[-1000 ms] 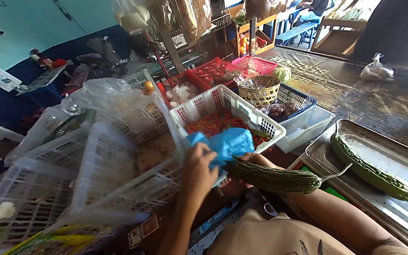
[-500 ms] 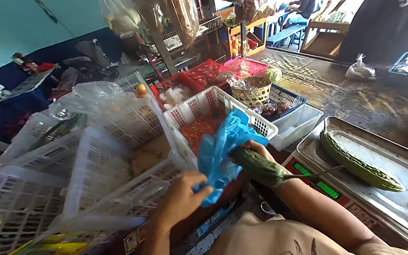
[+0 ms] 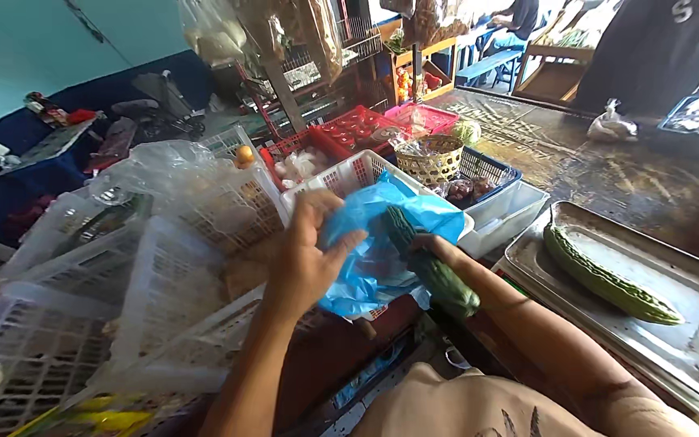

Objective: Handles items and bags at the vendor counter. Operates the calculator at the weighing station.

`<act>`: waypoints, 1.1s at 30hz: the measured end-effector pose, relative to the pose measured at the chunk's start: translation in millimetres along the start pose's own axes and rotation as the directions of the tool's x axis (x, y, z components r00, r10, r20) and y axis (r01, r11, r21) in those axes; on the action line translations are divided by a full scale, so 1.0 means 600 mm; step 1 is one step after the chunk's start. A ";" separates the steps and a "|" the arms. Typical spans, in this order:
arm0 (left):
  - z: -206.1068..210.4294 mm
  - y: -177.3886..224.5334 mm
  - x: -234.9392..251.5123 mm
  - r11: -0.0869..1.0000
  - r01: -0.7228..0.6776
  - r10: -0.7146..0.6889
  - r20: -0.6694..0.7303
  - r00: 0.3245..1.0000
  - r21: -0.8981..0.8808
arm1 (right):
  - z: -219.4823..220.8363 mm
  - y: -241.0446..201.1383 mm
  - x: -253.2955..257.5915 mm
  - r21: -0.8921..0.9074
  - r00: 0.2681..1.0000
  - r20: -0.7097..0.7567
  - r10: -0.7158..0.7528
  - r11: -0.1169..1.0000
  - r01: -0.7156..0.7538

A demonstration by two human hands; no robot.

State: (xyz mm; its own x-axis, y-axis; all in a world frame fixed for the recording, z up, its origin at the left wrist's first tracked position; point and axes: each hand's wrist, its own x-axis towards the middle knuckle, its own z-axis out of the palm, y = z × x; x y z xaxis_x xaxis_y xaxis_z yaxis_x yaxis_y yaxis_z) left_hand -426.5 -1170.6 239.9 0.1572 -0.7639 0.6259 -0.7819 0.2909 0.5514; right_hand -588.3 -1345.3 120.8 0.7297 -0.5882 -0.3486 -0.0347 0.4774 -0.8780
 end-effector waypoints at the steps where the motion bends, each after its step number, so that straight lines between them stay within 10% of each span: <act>1: -0.013 -0.009 -0.001 0.974 -0.126 0.112 0.082 0.990 0.190 | -0.019 -0.001 0.007 0.044 0.997 0.073 -0.034 0.999 0.030; 4: -0.063 -0.028 -0.008 0.783 0.007 -0.171 0.204 0.964 0.622 | -0.063 -0.018 0.013 0.181 0.951 0.282 -0.131 0.980 0.082; 8: -0.047 -0.040 -0.006 0.583 0.291 -0.575 0.133 0.807 0.759 | -0.066 -0.037 0.023 0.226 0.903 0.429 -0.034 0.972 -0.071; 14: 0.084 0.022 -0.018 0.864 0.348 -0.472 0.344 0.811 0.365 | 0.007 0.021 0.080 0.500 0.829 0.419 -0.371 0.856 0.130; 18: 0.088 0.006 -0.024 0.921 0.239 -0.351 0.386 0.853 0.309 | 0.079 0.015 0.077 0.110 0.990 0.020 -0.137 0.985 0.134; 22: 0.086 -0.083 -0.020 0.932 0.251 -0.316 0.247 0.916 0.260 | 0.084 0.065 0.169 -0.174 0.983 -0.107 -0.153 0.976 0.133; 27: 0.117 -0.164 -0.062 0.920 0.379 -0.393 0.278 0.877 0.104 | 0.017 -0.038 -0.026 -0.740 0.800 0.305 -0.518 0.399 0.541; 30: 0.117 -0.195 -0.085 0.928 0.372 -0.366 0.216 0.905 0.013 | -0.157 -0.061 -0.169 -0.965 0.740 -0.023 -0.672 0.207 0.158; 33: 0.104 -0.187 -0.075 0.913 0.395 -0.408 0.212 0.888 0.104 | -0.340 -0.021 -0.239 -0.866 0.797 -0.498 -0.343 0.255 -0.431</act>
State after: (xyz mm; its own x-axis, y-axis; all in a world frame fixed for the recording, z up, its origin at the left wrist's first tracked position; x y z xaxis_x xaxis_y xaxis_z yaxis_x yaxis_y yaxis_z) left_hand -383.3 -1204.9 115.8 0.3309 -0.9192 0.2135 -0.7143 -0.0962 0.6932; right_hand -831.9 -1399.8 115.0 0.2536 -0.9571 -0.1403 -0.9144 -0.1899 -0.3574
